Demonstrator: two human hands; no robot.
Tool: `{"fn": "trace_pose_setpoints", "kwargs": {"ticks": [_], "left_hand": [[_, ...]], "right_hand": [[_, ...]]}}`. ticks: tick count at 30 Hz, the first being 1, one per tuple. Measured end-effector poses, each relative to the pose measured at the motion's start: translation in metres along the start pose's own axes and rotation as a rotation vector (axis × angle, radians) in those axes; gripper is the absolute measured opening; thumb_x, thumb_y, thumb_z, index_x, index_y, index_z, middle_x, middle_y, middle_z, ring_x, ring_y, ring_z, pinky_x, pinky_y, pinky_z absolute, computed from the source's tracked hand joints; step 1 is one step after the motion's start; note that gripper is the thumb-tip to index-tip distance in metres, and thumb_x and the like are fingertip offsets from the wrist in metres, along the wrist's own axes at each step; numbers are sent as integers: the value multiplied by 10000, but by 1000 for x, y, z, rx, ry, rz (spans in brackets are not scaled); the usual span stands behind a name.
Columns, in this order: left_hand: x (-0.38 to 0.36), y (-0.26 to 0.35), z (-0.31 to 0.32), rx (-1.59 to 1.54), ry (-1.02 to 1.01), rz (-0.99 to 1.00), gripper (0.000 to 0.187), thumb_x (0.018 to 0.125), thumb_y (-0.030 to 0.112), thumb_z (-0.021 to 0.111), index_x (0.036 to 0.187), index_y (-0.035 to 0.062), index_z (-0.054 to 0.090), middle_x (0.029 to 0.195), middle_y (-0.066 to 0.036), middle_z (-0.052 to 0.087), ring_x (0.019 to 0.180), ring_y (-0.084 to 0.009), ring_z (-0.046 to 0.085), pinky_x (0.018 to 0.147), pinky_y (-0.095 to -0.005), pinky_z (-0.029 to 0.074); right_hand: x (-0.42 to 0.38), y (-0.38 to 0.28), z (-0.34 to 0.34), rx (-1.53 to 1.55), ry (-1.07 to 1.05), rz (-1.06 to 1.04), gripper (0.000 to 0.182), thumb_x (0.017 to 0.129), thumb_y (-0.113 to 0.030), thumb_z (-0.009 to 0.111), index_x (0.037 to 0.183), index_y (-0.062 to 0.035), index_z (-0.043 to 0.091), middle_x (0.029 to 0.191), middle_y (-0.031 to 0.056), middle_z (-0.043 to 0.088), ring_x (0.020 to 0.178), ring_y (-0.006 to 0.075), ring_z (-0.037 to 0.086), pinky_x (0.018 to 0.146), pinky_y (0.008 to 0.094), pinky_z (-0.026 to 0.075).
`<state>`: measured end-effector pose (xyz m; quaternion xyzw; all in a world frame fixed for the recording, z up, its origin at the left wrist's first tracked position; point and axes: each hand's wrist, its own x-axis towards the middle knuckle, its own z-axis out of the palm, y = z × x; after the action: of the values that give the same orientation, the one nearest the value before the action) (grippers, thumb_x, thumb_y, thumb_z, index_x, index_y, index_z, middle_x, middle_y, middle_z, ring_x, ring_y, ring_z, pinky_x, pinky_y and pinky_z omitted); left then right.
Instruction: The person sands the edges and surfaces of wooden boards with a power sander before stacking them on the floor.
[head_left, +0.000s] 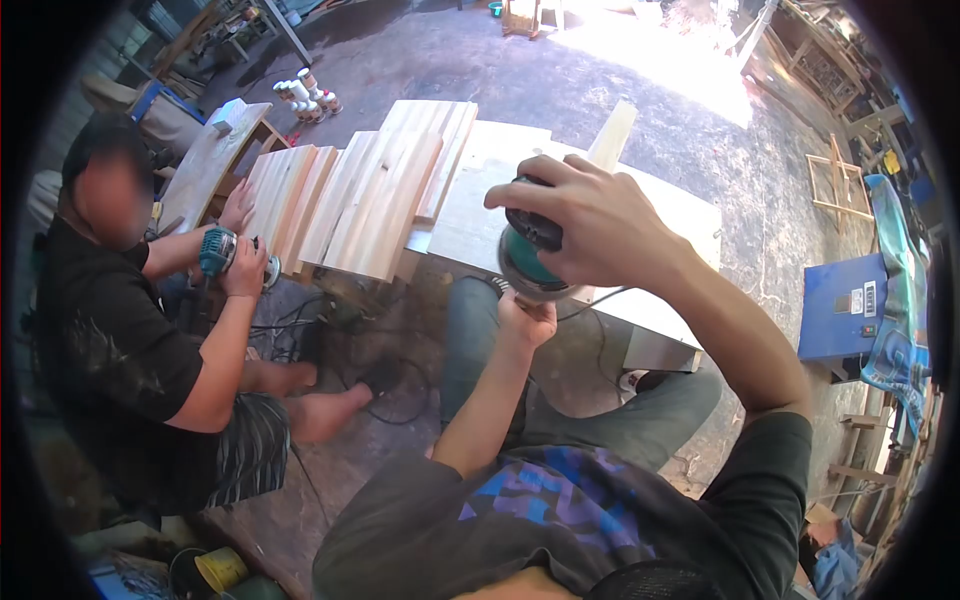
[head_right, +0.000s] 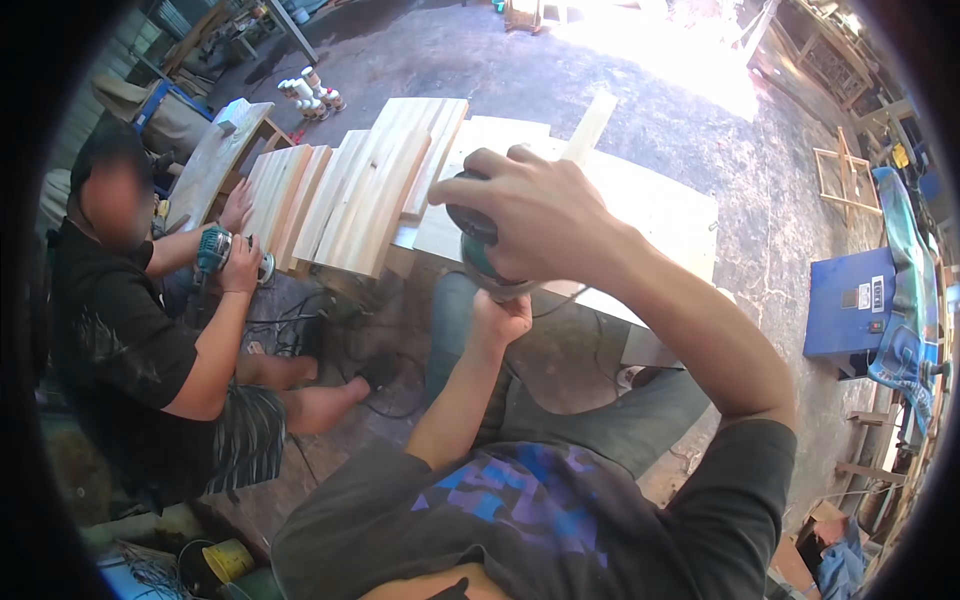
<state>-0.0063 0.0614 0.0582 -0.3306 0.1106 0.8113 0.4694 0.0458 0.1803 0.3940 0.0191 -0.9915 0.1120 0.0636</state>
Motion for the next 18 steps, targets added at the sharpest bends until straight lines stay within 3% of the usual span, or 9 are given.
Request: {"fn": "trace_pose_setpoints", "kwargs": {"ticks": [4, 8, 11, 18], "left_hand": [[-5, -3, 2, 3, -69, 6, 388, 1047, 323, 593, 1229, -4, 694, 1184, -112, 742, 1075, -244, 761, 768, -314, 690], [-14, 17, 17, -167, -83, -178, 459, 1007, 297, 638, 1296, -59, 644, 1278, -199, 689, 1059, -255, 763, 803, -264, 684], [-10, 14, 12, -127, -113, -155, 464, 1009, 304, 635, 1300, -58, 646, 1277, -200, 693, 1053, -256, 765, 795, -273, 686], [-3, 19, 2, -208, -156, -212, 462, 1033, 329, 590, 1332, -20, 646, 1317, -186, 697, 1103, -276, 757, 797, -311, 685]], "right_hand": [[13, 27, 2, -34, 91, 60, 643, 732, -133, 733, 1340, -328, 661, 1313, 41, 660, 1206, 288, 677, 926, 420, 616], [32, 72, 1, -111, 90, 149, 712, 708, -156, 709, 1387, -355, 631, 1359, 34, 661, 1202, 289, 684, 961, 431, 615], [54, 99, -3, -108, 62, 278, 741, 686, -174, 706, 1398, -367, 628, 1360, 30, 664, 1212, 277, 681, 971, 424, 612], [99, 187, -6, -131, 154, 350, 747, 692, -221, 719, 1420, -352, 616, 1329, 58, 674, 1172, 283, 683, 979, 414, 581]]}}
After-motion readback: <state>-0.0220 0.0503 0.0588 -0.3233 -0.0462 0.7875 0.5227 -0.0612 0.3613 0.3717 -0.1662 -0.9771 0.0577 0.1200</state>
